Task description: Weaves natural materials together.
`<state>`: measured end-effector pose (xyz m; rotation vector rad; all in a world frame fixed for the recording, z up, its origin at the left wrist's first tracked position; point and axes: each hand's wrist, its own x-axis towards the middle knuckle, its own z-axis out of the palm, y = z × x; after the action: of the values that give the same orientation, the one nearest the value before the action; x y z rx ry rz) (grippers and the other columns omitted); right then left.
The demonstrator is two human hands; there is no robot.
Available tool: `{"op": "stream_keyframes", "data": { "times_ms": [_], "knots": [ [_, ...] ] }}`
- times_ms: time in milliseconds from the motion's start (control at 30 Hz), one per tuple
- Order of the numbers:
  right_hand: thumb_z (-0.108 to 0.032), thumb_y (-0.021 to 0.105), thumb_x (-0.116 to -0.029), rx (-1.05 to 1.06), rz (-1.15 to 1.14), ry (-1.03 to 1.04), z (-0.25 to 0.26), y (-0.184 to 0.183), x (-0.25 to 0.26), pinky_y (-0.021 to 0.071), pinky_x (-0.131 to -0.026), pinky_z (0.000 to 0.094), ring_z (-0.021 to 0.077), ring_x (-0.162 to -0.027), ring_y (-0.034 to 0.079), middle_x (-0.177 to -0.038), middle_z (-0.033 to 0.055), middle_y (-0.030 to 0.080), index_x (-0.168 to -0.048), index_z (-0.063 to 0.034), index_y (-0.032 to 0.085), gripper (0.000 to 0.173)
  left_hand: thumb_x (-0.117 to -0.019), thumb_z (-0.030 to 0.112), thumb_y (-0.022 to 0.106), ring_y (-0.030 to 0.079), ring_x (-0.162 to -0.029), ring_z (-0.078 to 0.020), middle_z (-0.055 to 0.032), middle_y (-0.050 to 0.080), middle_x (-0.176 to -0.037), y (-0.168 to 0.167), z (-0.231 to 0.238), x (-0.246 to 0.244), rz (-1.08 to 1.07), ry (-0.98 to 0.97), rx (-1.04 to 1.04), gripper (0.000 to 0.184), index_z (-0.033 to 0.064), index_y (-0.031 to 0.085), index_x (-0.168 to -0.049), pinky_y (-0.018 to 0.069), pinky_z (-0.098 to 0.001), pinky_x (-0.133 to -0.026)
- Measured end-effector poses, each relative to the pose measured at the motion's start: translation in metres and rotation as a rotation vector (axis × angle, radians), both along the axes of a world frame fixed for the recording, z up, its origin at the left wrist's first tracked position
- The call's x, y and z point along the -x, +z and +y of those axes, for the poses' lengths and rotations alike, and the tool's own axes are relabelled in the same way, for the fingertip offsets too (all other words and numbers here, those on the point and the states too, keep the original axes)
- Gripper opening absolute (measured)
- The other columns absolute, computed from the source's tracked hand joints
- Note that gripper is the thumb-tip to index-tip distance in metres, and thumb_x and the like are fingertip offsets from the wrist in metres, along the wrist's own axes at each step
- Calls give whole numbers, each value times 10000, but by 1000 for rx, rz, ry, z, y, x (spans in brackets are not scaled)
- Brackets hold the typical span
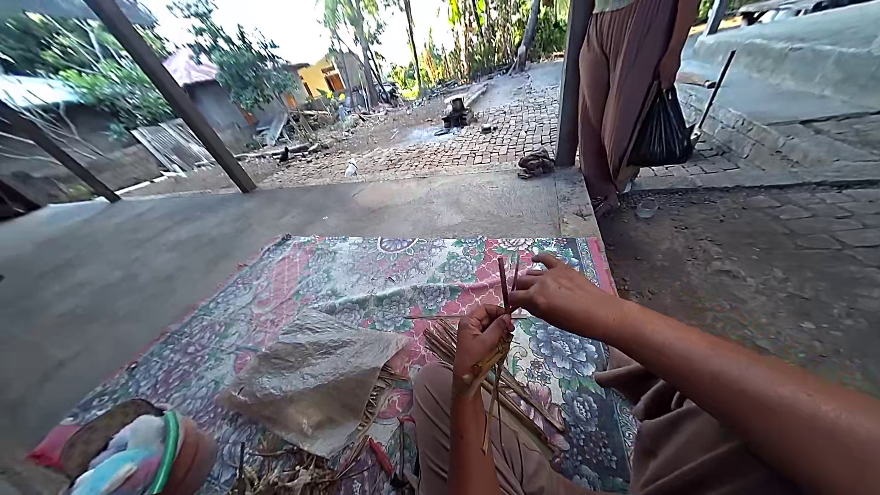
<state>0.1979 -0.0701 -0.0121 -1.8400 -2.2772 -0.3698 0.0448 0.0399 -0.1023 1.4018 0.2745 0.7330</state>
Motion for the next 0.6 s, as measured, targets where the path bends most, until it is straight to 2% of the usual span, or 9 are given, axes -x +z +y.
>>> {"op": "stream_keyframes", "data": {
  "times_ms": [133,200,267,300,367,433,500,567,600],
  "knots": [
    [88,461,-995,337,-57,-230,-1,8,22,384,-1018,639,441,-975,667,-995,269,692,-1060,77,685,234,-976,105,640,676,-720,-83,-36,723,-846,-3,1,-4,405,185,-272,170,25,740,-1088,572,-289,-723],
    [104,428,-993,475,-86,-316,3,8,34,381,-1001,650,467,-1010,647,-1027,296,676,-1049,121,652,232,-1006,201,614,707,-883,-138,-44,756,-974,-5,0,-7,629,235,-455,226,112,764,-1151,547,-408,-885],
    [106,432,-982,552,-106,-344,5,4,44,372,-999,672,478,-1028,639,-1046,300,671,-1032,132,643,218,-1037,236,560,662,-1135,-199,-44,741,-1166,0,-7,-10,824,213,-607,273,189,750,-1227,371,-543,-1098],
    [97,440,-986,576,-110,-348,5,4,47,360,-1011,683,478,-1041,635,-1065,295,669,-1048,125,647,218,-1041,231,548,630,-1195,-229,-55,724,-1209,2,-11,-12,888,188,-685,280,203,744,-1239,299,-589,-1128],
    [54,466,-999,594,-93,-355,3,10,48,350,-1007,690,475,-1059,630,-1090,285,669,-1073,107,651,206,-1025,221,566,621,-1204,-278,-91,719,-1180,2,-18,-15,910,119,-835,258,178,755,-1196,257,-642,-1134],
    [-19,536,-1001,607,-4,-389,1,22,37,356,-985,711,495,-1083,623,-1106,296,669,-1084,94,659,186,-1002,175,578,643,-1149,-268,-82,739,-1098,-8,-18,-15,696,30,-903,241,161,787,-1120,282,-625,-1117],
    [-96,556,-1022,605,151,-379,0,34,14,401,-946,697,467,-1085,627,-1087,268,679,-1088,43,688,203,-988,115,568,659,-1056,-197,-64,740,-1034,-19,-12,-15,320,-61,-806,243,117,796,-1073,409,-489,-1040],
    [-152,579,-1041,529,350,-254,-2,39,-14,494,-838,568,324,-908,656,-937,174,698,-1025,-4,736,216,-983,53,577,646,-984,-108,-59,718,-1030,-24,-8,-17,-82,-155,-494,207,9,765,-1057,522,-308,-930],
    [-164,601,-1039,479,467,-170,-4,39,-25,504,-746,422,190,-774,620,-841,95,682,-979,-22,746,211,-986,43,593,659,-969,-93,-48,715,-1049,-23,-9,-18,-233,-195,-294,179,-11,744,-1067,556,-288,-894]
  ]
}}
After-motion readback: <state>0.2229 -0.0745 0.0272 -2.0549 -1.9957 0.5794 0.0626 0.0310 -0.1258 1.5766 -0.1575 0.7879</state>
